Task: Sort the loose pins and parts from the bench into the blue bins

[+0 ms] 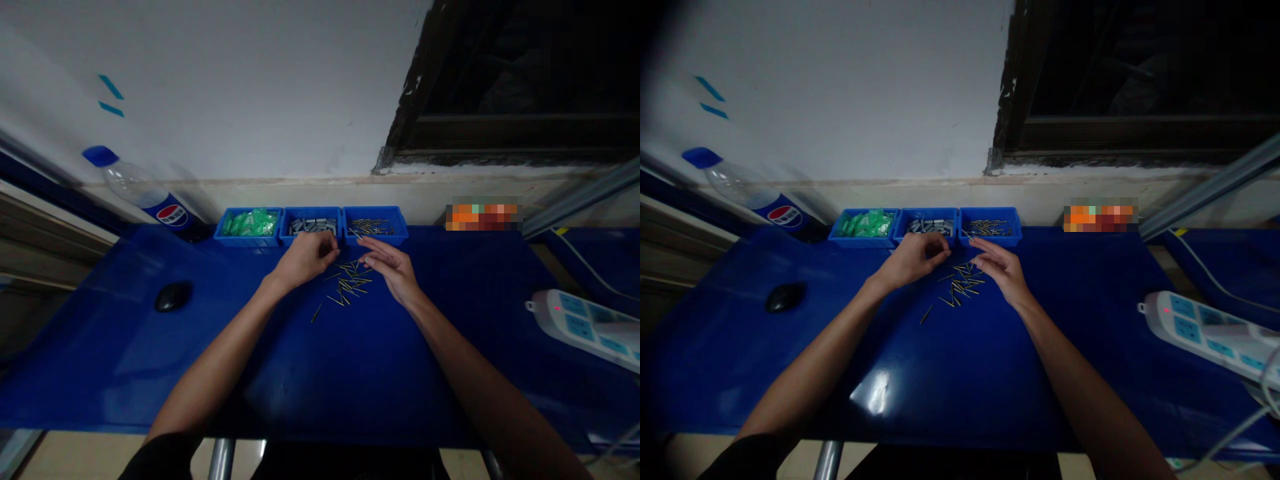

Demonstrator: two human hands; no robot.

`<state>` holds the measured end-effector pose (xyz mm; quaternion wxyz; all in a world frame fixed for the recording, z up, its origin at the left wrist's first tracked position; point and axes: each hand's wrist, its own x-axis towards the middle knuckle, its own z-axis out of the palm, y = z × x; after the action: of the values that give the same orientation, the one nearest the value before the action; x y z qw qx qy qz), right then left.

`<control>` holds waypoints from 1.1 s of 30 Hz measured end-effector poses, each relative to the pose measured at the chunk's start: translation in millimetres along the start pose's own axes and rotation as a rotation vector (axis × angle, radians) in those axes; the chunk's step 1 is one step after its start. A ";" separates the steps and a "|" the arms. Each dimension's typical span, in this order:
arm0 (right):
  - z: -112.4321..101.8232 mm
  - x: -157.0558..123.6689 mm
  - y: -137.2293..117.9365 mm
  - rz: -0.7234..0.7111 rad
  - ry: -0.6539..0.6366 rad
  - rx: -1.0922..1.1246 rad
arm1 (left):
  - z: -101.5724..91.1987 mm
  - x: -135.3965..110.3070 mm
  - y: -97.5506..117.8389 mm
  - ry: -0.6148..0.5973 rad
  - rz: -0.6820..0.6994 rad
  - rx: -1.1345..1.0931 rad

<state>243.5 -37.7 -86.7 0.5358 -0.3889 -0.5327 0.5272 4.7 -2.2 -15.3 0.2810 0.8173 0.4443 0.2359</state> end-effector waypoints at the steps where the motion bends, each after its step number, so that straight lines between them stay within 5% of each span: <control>1: 0.2 0.0 -0.7 -0.006 -0.002 -0.001 | -1.0 -0.2 -0.9 -0.020 -0.006 0.021; 12: 0.1 0.5 -1.2 0.010 -0.026 -0.005 | -0.8 -8.7 10.3 -0.516 0.012 0.114; 27: -0.8 0.7 -1.3 0.010 -0.039 -0.012 | -2.6 -12.2 19.3 -0.520 -0.063 0.239; 33: -0.1 0.6 -2.7 0.010 -0.035 -0.021 | -4.8 -14.8 26.1 -0.606 -0.091 0.315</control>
<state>244.0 -37.5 -84.0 0.5196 -0.3878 -0.5457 0.5309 9.8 -25.4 3.6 0.2807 0.8630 0.4075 -0.1020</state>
